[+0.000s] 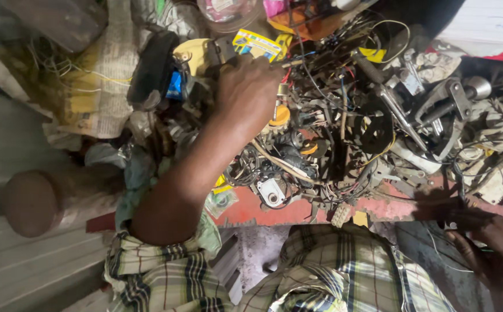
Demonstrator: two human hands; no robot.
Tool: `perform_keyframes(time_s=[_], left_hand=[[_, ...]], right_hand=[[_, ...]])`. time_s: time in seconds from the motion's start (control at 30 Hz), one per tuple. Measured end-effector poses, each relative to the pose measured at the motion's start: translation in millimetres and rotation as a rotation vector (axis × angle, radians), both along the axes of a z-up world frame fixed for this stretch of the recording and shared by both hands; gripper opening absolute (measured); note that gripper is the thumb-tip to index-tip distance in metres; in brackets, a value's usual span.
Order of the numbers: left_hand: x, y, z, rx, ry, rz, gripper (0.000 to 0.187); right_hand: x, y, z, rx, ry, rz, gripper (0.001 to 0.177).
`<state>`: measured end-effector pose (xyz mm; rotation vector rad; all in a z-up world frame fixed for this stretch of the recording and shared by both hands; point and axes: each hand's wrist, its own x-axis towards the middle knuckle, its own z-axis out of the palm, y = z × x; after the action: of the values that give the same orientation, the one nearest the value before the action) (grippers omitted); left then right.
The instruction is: The person works on a cluttered workbench, sorting through various mechanical and electrical components. They use a screwdriver to manipulate parts within a pile of wires and metal pieces. Later, they handle a disassembled electric fan, adjusting its internal wiring and components.
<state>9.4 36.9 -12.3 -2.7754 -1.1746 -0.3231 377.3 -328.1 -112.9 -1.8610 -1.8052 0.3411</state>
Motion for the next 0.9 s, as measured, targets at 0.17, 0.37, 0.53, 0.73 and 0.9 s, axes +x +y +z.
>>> perform_keyframes(time_s=[0.17,0.37,0.53,0.73,0.9], left_hand=[[-6,8,-9,-0.040,-0.048,-0.065,0.016],[4,4,10,-0.120,-0.023,-0.106,0.015],[39,-17,34,-0.183,-0.186,-0.335,0.014],[75,-24,40,-0.023,-0.080,-0.354,0.009],[83,-15,31,-0.114,-0.205,-0.466,0.024]], right_hand=[[0,2,10,-0.011,-0.070,0.056,0.016],[-12,13,27,-0.125,-0.215,-0.023,0.030],[-25,15,51,-0.309,-0.342,-0.072,0.035],[-48,46,78,0.035,-0.363,0.070,0.037],[-75,120,88,0.159,-0.378,-0.034,0.067]])
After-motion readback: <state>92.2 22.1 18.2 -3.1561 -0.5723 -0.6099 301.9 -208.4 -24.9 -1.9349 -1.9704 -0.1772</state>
